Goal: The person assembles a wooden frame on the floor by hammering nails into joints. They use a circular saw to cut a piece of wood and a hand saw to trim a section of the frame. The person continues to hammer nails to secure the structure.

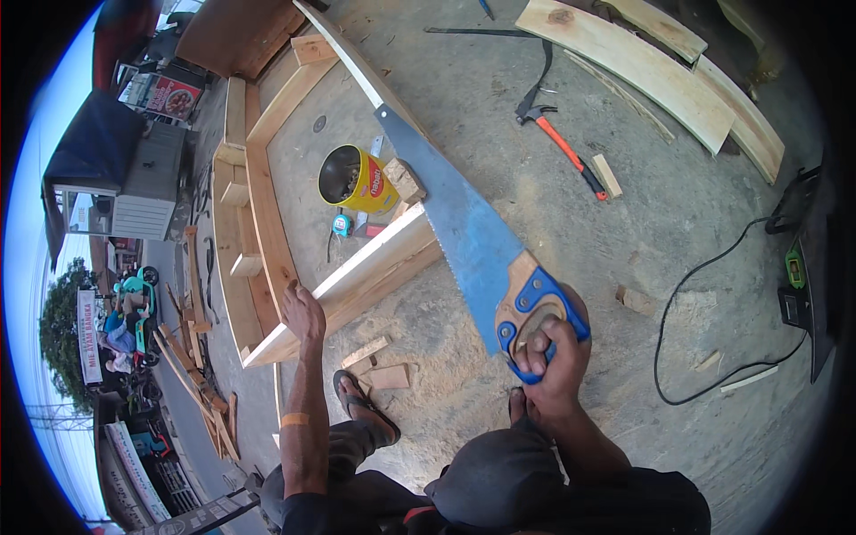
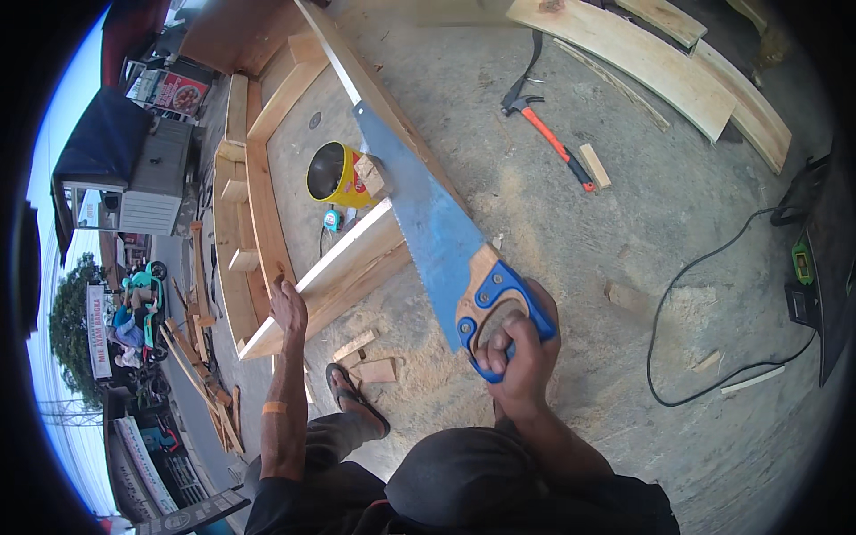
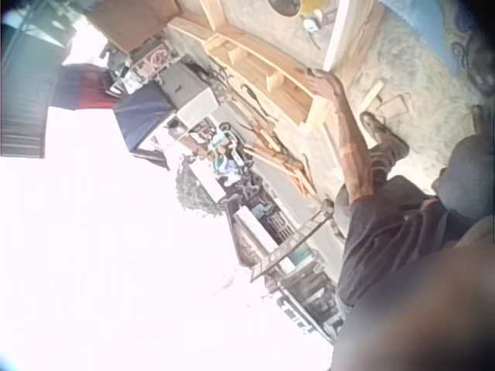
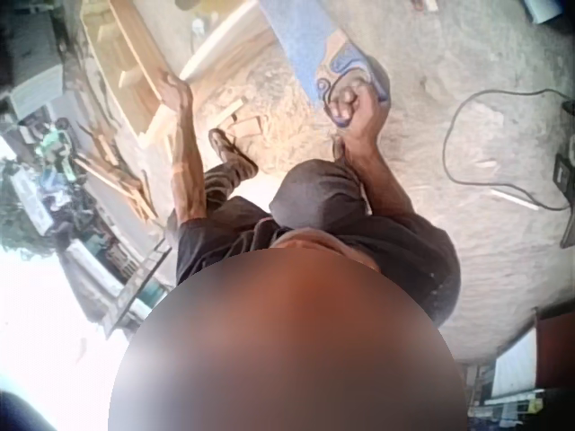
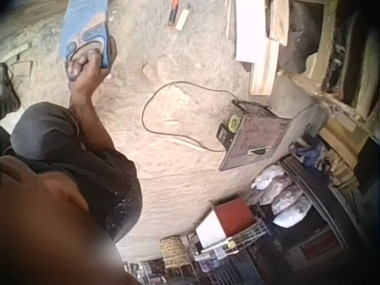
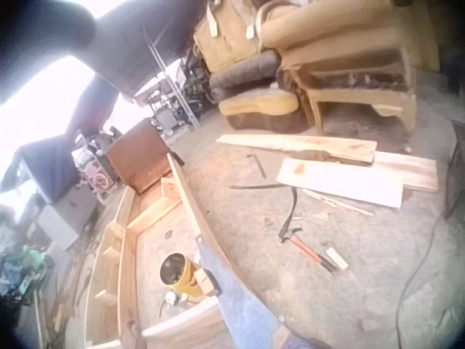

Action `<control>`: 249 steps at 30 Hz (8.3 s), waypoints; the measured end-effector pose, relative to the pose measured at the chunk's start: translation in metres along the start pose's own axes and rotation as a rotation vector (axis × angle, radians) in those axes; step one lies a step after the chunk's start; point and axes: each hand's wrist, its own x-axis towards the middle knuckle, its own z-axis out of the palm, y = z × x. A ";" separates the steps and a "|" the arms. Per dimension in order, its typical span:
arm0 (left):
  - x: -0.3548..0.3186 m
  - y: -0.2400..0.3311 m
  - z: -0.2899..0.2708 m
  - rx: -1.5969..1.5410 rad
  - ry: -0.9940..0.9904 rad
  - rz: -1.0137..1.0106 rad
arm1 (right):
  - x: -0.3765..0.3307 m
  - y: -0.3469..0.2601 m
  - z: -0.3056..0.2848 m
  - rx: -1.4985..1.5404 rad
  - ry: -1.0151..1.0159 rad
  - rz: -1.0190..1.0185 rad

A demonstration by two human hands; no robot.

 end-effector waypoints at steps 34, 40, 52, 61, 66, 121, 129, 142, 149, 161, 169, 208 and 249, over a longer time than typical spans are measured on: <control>-0.003 0.002 -0.003 0.027 -0.072 -0.029 | -0.018 0.005 0.000 -0.022 -0.022 0.003; -0.002 0.017 -0.001 -0.018 -0.118 0.030 | 0.039 0.015 0.027 -0.018 0.048 0.043; -0.003 0.013 0.001 -0.026 -0.137 0.004 | 0.028 0.024 0.020 -0.027 0.052 0.031; 0.005 0.032 0.006 -0.016 -0.055 0.060 | 0.100 0.014 0.051 0.028 -0.059 0.008; 0.000 -0.013 -0.002 0.006 -0.071 0.013 | -0.043 -0.006 -0.015 -0.010 -0.014 0.081; 0.008 0.013 0.011 -0.268 0.036 0.045 | 0.072 0.012 0.024 -0.009 0.003 0.075; -0.002 0.012 0.001 -0.216 -0.037 0.024 | 0.027 0.009 0.003 -0.041 0.080 0.077; 0.003 0.038 -0.001 -0.216 -0.038 0.120 | 0.101 0.007 0.053 -0.003 0.006 0.037; -0.011 -0.010 -0.001 -0.227 -0.001 0.071 | -0.036 -0.025 -0.035 -0.054 -0.073 0.155; -0.006 -0.011 -0.005 -0.365 0.000 0.039 | -0.040 -0.014 -0.030 -0.157 -0.121 0.086; -0.003 0.012 -0.003 -0.703 0.055 0.015 | 0.046 0.028 0.040 -0.039 0.075 0.043; -0.008 -0.011 -0.003 -0.710 0.156 0.029 | -0.044 -0.002 -0.019 0.005 -0.084 0.101; -0.013 0.040 -0.020 -0.988 0.118 -0.015 | 0.069 0.036 0.043 0.018 0.017 -0.006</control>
